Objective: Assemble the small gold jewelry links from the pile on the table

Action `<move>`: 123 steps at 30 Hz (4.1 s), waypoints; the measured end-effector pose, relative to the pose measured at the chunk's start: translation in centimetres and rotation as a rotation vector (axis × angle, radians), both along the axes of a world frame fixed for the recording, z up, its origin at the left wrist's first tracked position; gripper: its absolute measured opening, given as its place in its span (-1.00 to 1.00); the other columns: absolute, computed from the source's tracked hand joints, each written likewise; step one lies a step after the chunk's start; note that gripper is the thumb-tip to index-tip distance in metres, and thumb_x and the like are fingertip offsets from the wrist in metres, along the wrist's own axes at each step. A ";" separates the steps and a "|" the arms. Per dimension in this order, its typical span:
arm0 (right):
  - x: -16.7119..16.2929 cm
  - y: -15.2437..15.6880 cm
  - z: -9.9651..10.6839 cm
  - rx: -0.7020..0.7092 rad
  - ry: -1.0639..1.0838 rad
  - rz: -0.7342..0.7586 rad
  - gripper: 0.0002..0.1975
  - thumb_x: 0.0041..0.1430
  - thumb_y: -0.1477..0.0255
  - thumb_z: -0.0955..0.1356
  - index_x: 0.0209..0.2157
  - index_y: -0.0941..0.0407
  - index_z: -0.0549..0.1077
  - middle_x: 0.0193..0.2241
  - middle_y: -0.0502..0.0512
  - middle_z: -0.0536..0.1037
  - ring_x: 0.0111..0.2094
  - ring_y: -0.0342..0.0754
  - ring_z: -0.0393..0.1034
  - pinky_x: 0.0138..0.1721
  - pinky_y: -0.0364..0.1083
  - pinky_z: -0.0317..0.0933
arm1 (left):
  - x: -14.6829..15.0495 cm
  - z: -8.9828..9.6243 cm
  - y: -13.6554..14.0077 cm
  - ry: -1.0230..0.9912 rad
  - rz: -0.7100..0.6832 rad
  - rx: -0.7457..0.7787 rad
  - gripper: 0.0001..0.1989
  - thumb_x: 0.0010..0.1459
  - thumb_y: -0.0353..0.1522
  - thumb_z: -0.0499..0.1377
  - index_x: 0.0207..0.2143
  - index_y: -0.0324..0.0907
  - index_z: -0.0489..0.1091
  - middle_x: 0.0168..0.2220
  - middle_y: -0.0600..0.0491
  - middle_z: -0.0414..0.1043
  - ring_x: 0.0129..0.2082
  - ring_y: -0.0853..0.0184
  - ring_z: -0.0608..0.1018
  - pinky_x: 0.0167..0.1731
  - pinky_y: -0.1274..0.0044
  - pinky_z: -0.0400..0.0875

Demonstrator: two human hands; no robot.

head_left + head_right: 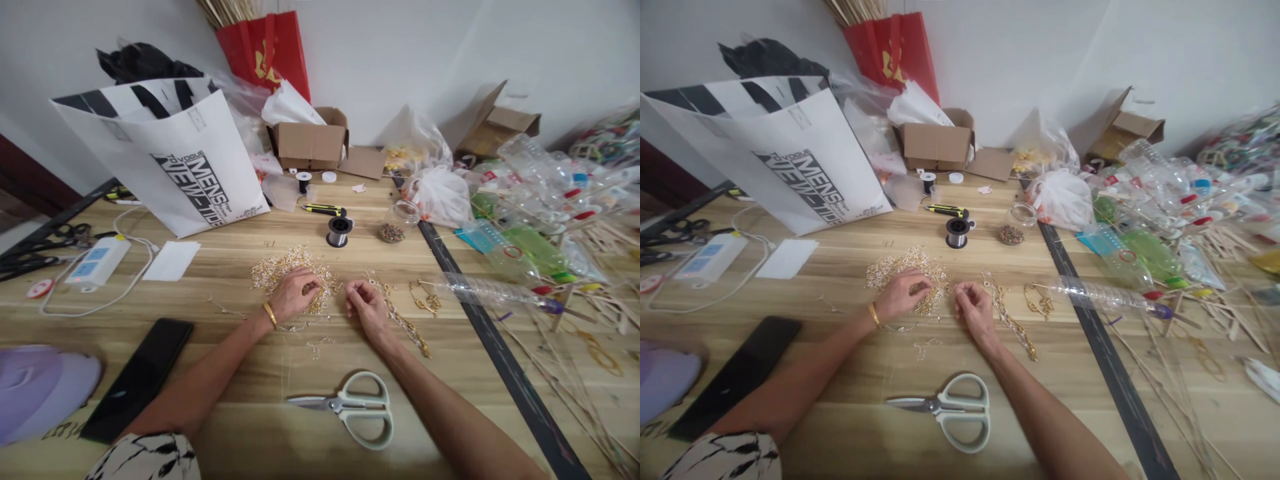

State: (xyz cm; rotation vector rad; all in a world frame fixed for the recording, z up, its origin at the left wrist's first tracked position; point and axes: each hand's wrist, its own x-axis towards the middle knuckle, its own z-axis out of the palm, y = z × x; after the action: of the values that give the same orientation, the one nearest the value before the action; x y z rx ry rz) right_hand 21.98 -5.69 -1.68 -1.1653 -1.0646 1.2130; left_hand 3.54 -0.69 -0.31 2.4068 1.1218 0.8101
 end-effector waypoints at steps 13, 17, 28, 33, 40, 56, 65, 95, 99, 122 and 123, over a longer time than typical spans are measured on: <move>0.5 0.4 -0.7 0.012 0.060 -0.072 -0.75 0.09 0.24 0.34 -0.42 0.14 0.30 -0.70 -0.13 0.30 -0.72 -0.26 0.15 -0.70 -0.26 0.09 | -1.5 1.2 1.0 0.266 -0.135 -0.117 -0.86 0.07 -0.49 0.11 -0.40 -0.17 0.45 -0.42 0.05 0.44 -0.32 0.33 0.43 -0.24 0.52 0.29; 0.6 0.5 -0.9 0.028 0.076 -0.066 -0.76 0.09 0.25 0.35 -0.40 0.14 0.31 -0.69 -0.13 0.30 -0.71 -0.26 0.16 -0.70 -0.26 0.11 | -1.3 1.2 1.0 0.265 -0.146 -0.114 -0.86 0.11 -0.45 0.09 -0.37 -0.17 0.46 -0.40 0.05 0.44 -0.29 0.33 0.44 -0.21 0.51 0.30; 0.4 0.5 -0.3 0.006 0.090 -0.063 -0.77 0.08 0.27 0.35 -0.43 0.14 0.30 -0.71 -0.14 0.29 -0.72 -0.26 0.13 -0.71 -0.27 0.09 | 0.5 0.7 -0.2 0.402 -0.212 0.122 -0.83 0.21 -0.43 0.05 -0.38 -0.24 0.42 -0.36 0.00 0.37 -0.26 0.30 0.35 -0.22 0.47 0.29; 0.4 0.5 -0.2 0.000 0.089 -0.068 -0.77 0.06 0.27 0.36 -0.44 0.14 0.30 -0.71 -0.14 0.28 -0.72 -0.26 0.12 -0.71 -0.27 0.07 | 0.6 0.4 -0.3 0.469 -0.255 0.243 -0.80 0.24 -0.43 -0.02 -0.36 -0.24 0.38 -0.34 -0.01 0.31 -0.25 0.28 0.31 -0.24 0.46 0.28; 0.4 0.6 -0.6 0.028 0.088 -0.056 -0.77 0.07 0.27 0.35 -0.42 0.14 0.31 -0.70 -0.14 0.29 -0.71 -0.26 0.13 -0.70 -0.26 0.09 | 0.7 0.7 -0.5 0.573 -0.255 0.311 -0.77 0.25 -0.45 -0.06 -0.42 -0.25 0.33 -0.34 -0.02 0.28 -0.26 0.27 0.29 -0.26 0.45 0.27; 0.3 0.6 -0.6 0.029 0.059 -0.044 -0.78 0.07 0.26 0.35 -0.43 0.14 0.32 -0.71 -0.13 0.28 -0.71 -0.24 0.12 -0.70 -0.25 0.08 | 0.9 0.4 -0.4 0.614 -0.267 0.324 -0.78 0.25 -0.44 -0.04 -0.42 -0.25 0.33 -0.34 -0.03 0.29 -0.27 0.27 0.29 -0.26 0.45 0.25; 0.3 0.5 -0.6 0.009 0.070 -0.038 -0.76 0.06 0.25 0.36 -0.43 0.14 0.31 -0.70 -0.13 0.28 -0.70 -0.25 0.12 -0.69 -0.25 0.08 | 1.1 -0.3 -0.5 0.517 -0.231 0.292 -0.74 0.27 -0.43 -0.08 -0.41 -0.25 0.34 -0.36 -0.02 0.30 -0.27 0.28 0.30 -0.27 0.46 0.26; 0.0 -0.3 -0.3 0.011 -0.048 0.163 -0.72 0.05 0.26 0.36 -0.25 0.15 0.44 -0.66 -0.10 0.31 -0.68 -0.22 0.11 -0.67 -0.21 0.00 | 1.7 0.0 -0.8 -0.143 -0.064 -0.128 -0.89 0.14 -0.40 0.13 -0.44 -0.23 0.40 -0.44 0.04 0.43 -0.38 0.37 0.43 -0.31 0.52 0.33; 0.0 -0.3 -0.5 0.021 -0.083 0.174 -0.73 0.03 0.26 0.38 -0.28 0.15 0.45 -0.65 -0.10 0.31 -0.66 -0.22 0.10 -0.65 -0.21 0.00 | 1.7 -0.1 -0.9 -0.151 -0.063 -0.132 -0.91 0.13 -0.41 0.14 -0.43 -0.23 0.41 -0.43 0.04 0.44 -0.37 0.37 0.44 -0.31 0.52 0.33; 0.0 -0.3 -0.9 0.070 -0.130 0.200 -0.83 0.07 0.31 0.36 -0.37 0.13 0.39 -0.64 -0.10 0.27 -0.65 -0.22 0.09 -0.64 -0.21 -0.02 | 1.8 -0.3 -1.1 -0.171 -0.084 -0.103 -0.94 0.10 -0.44 0.17 -0.44 -0.23 0.40 -0.44 0.06 0.44 -0.37 0.37 0.43 -0.28 0.52 0.31; 0.0 -0.3 -0.9 0.073 -0.135 0.203 -0.83 0.08 0.31 0.35 -0.37 0.13 0.39 -0.64 -0.10 0.27 -0.64 -0.22 0.09 -0.63 -0.21 -0.02 | 1.8 -0.3 -1.1 -0.169 -0.084 -0.102 -0.94 0.10 -0.44 0.17 -0.44 -0.23 0.40 -0.44 0.06 0.44 -0.37 0.37 0.43 -0.28 0.52 0.31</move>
State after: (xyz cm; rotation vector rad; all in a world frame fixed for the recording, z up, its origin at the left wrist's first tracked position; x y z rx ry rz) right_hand 21.97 -5.95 -2.56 -1.1151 -1.3443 1.2534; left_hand 5.29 -1.82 -0.62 2.2392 0.9667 0.8880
